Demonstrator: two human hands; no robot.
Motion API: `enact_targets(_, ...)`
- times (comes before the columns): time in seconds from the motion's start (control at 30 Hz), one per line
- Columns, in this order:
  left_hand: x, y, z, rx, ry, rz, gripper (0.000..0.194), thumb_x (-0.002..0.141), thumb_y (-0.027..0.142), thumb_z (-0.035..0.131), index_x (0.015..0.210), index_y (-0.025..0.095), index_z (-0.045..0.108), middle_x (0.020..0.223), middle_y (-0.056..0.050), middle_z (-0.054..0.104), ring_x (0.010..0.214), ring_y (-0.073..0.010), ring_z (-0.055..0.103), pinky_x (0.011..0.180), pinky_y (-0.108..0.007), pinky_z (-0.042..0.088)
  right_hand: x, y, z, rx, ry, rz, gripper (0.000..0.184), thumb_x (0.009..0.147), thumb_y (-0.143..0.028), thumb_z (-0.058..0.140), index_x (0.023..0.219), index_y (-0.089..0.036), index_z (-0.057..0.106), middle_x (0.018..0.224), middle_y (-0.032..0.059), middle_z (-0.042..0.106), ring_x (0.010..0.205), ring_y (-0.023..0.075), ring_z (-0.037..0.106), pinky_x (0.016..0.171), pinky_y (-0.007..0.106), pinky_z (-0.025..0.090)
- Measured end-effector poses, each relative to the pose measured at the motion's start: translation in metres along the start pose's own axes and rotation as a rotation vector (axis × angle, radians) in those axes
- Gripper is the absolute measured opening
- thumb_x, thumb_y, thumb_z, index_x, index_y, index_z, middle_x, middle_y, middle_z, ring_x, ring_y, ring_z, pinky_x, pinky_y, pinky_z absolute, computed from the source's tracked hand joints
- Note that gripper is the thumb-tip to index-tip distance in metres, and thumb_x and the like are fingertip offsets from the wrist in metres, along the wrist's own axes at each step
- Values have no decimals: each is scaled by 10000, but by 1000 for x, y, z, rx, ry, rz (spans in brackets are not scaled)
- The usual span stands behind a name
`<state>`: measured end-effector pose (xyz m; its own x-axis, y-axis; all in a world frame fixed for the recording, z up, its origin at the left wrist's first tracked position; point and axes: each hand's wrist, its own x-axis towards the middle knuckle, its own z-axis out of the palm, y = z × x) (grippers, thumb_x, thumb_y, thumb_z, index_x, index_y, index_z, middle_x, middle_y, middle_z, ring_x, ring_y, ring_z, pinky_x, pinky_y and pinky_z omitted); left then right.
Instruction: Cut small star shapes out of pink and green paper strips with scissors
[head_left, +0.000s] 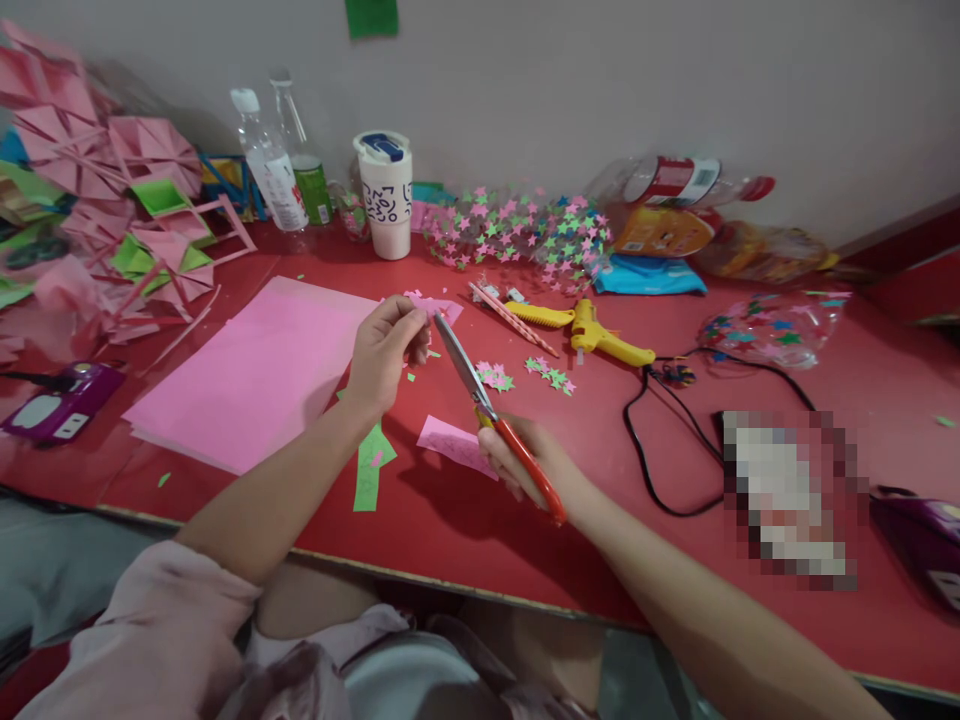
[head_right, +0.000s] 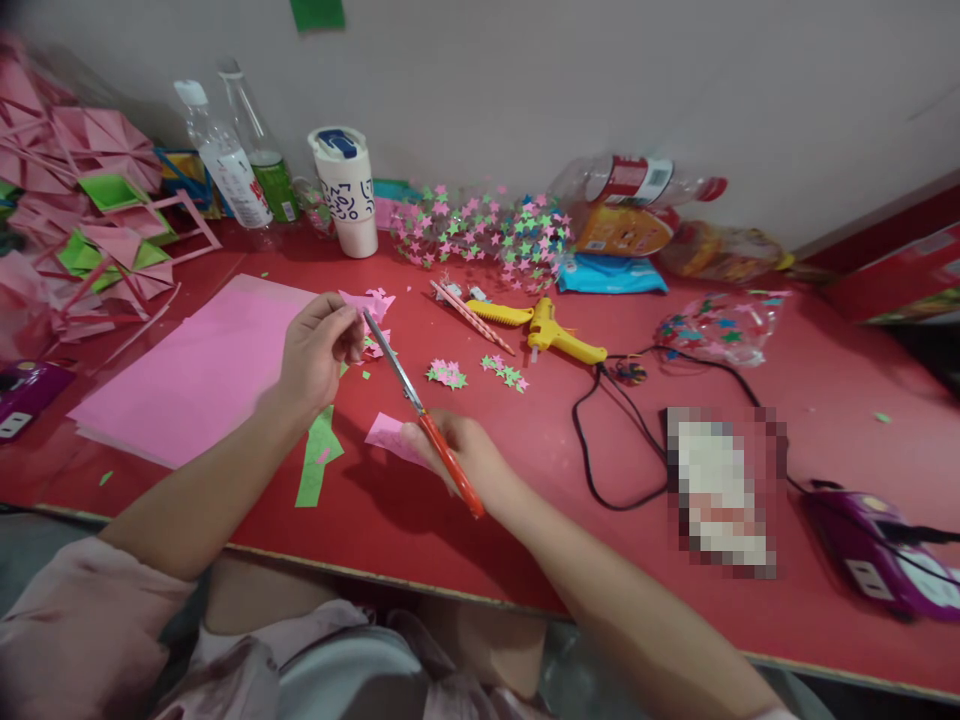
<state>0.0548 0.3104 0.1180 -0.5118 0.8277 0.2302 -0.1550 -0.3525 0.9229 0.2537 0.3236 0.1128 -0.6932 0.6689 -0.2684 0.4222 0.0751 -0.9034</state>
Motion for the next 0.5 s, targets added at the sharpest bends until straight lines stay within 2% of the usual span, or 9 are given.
enact_targets(0.17, 1, 1, -2, 63, -33, 13, 187, 785, 232, 585, 626, 190, 497, 500, 66, 522, 393, -29, 453, 379, -149, 341, 1, 2, -4, -21, -48, 0, 446, 781, -611, 570, 669, -214, 398, 480, -68, 417, 397, 86, 400, 412, 223, 293)
enact_targets(0.5, 3, 3, -5, 74, -91, 1, 179, 771, 225, 597, 621, 187, 508, 494, 63, 519, 396, -32, 462, 388, -148, 362, 2, 1, -4, -22, -46, -4, 410, 820, -576, 509, 672, -211, 396, 495, -75, 400, 387, 70, 369, 415, 219, 291)
